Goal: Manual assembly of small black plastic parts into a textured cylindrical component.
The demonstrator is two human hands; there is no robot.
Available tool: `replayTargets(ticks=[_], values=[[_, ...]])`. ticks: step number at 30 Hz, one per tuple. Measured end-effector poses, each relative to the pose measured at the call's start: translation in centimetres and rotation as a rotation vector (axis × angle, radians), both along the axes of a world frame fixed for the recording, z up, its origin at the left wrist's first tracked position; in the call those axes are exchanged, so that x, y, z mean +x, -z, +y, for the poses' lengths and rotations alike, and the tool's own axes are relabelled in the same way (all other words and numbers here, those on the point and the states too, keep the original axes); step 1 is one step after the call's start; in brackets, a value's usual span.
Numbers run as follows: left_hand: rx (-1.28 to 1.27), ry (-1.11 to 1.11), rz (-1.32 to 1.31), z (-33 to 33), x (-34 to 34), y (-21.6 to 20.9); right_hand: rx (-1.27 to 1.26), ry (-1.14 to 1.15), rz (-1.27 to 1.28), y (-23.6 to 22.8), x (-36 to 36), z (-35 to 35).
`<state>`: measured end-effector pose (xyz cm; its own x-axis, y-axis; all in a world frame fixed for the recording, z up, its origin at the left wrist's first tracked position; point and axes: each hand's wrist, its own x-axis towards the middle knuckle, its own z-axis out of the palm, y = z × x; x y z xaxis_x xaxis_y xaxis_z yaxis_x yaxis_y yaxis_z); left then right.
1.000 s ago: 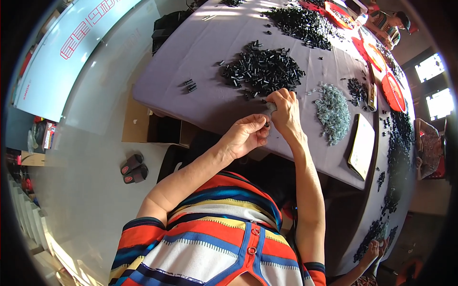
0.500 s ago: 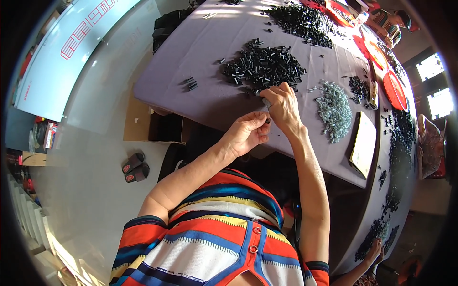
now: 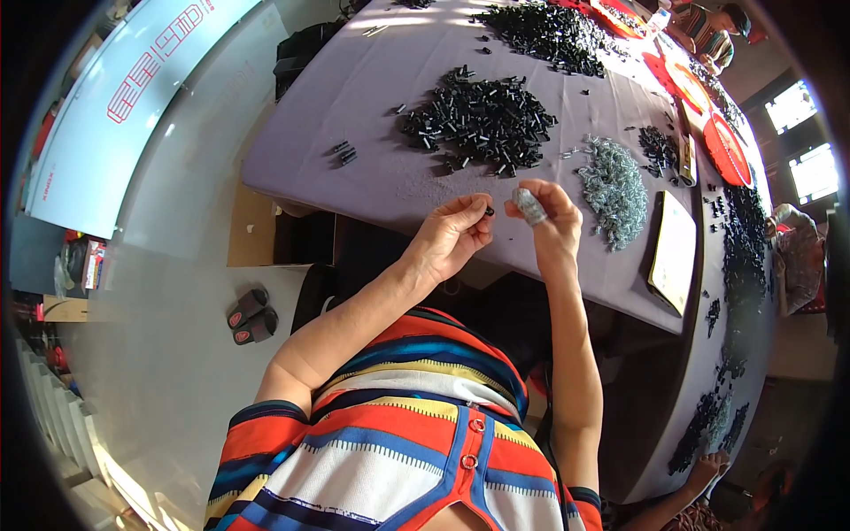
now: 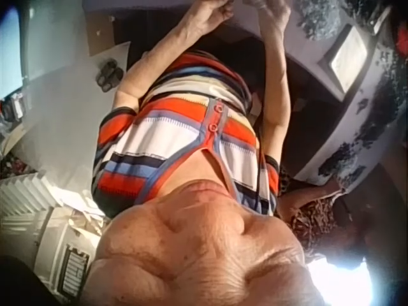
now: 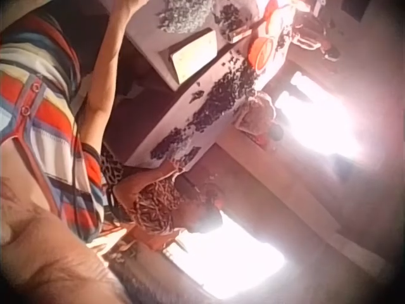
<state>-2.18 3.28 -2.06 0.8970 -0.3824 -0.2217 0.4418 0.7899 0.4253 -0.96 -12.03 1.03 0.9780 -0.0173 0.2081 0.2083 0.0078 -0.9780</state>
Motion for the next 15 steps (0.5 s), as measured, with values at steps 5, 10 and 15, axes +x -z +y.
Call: replayTargets(ticks=[5, 10, 15], values=[[-0.006, -0.010, -0.006, -0.1, -0.3, -0.3, 0.045, 0.040, -0.027, 0.1, -3.2, 0.6], [0.024, -0.008, -0.015, -0.1, -0.4, -0.6, 0.030, 0.067, -0.120, 1.0, -3.9, 1.0], [0.015, -0.036, -0.045, -0.1, -0.4, -0.3, 0.011, 0.074, 0.024, 0.3, -4.6, 1.6]])
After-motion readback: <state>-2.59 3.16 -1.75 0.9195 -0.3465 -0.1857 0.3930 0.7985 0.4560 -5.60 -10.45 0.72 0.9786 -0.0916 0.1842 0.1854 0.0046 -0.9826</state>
